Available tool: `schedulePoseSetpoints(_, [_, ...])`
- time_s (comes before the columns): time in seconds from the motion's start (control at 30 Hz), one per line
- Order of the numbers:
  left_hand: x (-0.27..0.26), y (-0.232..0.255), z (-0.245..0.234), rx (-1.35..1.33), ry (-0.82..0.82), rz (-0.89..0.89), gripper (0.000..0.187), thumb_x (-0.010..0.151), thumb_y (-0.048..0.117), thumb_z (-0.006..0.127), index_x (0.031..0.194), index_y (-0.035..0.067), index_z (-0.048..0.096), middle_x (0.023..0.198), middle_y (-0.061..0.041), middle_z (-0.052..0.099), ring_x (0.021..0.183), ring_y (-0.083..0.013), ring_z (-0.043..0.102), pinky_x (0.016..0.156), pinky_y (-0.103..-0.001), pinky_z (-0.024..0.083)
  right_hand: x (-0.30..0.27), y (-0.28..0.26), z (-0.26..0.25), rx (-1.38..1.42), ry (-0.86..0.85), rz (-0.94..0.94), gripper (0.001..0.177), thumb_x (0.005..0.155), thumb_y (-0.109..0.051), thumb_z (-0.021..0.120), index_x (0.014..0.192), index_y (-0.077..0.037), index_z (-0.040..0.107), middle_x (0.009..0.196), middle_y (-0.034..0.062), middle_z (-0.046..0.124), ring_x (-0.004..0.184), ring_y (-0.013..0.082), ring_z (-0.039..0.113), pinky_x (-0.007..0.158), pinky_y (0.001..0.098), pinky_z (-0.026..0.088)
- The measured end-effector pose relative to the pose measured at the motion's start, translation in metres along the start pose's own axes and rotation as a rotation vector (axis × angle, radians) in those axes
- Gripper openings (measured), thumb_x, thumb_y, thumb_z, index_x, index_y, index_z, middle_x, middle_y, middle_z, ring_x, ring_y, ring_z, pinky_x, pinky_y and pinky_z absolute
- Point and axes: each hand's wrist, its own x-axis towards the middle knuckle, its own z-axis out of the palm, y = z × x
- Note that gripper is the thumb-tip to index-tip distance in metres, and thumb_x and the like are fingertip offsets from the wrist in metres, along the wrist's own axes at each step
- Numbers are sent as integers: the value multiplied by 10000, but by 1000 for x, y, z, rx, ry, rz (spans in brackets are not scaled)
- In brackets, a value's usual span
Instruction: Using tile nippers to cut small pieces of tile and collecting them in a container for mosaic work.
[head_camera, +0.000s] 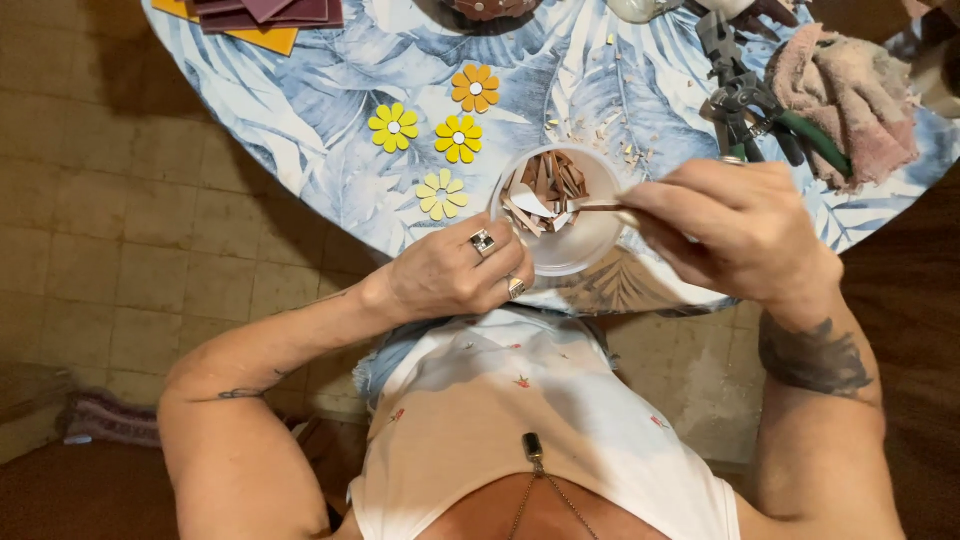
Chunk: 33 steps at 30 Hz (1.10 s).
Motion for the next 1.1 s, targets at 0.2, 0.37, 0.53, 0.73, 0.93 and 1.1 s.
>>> schedulePoseSetpoints(0.2, [0,0,0,20,-6,-2,179,788,-42,427,651,58,484,680,-72,458,645,-165,487,541,-221,413,-18,2,8,2,213,-13,128,852,-40,606,932,58,626,693,169,524,519,233,470,448,294,347])
schedulePoseSetpoints(0.37, [1,0,-1,-9,24,-20,195,780,-61,448,626,57,465,671,-67,447,657,-182,488,546,-231,422,-43,12,19,-97,444,-310,46,744,94,657,748,128,626,553,136,517,370,149,381,300,254,268])
schedulePoseSetpoints(0.53, [0,-1,-1,-9,-5,-4,191,770,-77,419,653,62,477,672,-55,440,655,-171,482,570,-226,423,-33,-14,15,-197,293,-264,89,772,29,671,833,61,615,546,52,459,380,116,313,317,235,247])
schedulePoseSetpoints(0.73, [-10,12,16,-40,58,-61,179,834,0,456,665,36,503,635,-93,453,641,-216,523,587,-275,469,-5,-24,32,-176,252,-270,98,744,9,590,647,12,600,510,77,427,369,145,363,322,258,349])
schedulePoseSetpoints(0.93, [-6,10,13,-44,74,-60,183,835,-5,451,664,34,501,640,-99,460,648,-223,527,597,-280,470,7,-24,46,-246,74,-273,205,796,-26,485,594,-46,506,579,56,417,420,159,410,402,255,363])
schedulePoseSetpoints(1.1, [-5,12,13,-42,99,-81,188,835,-6,456,656,31,505,645,-102,474,649,-224,534,601,-282,474,3,-21,54,-203,-16,-200,204,781,-44,473,579,-75,479,626,43,419,442,171,433,425,276,367])
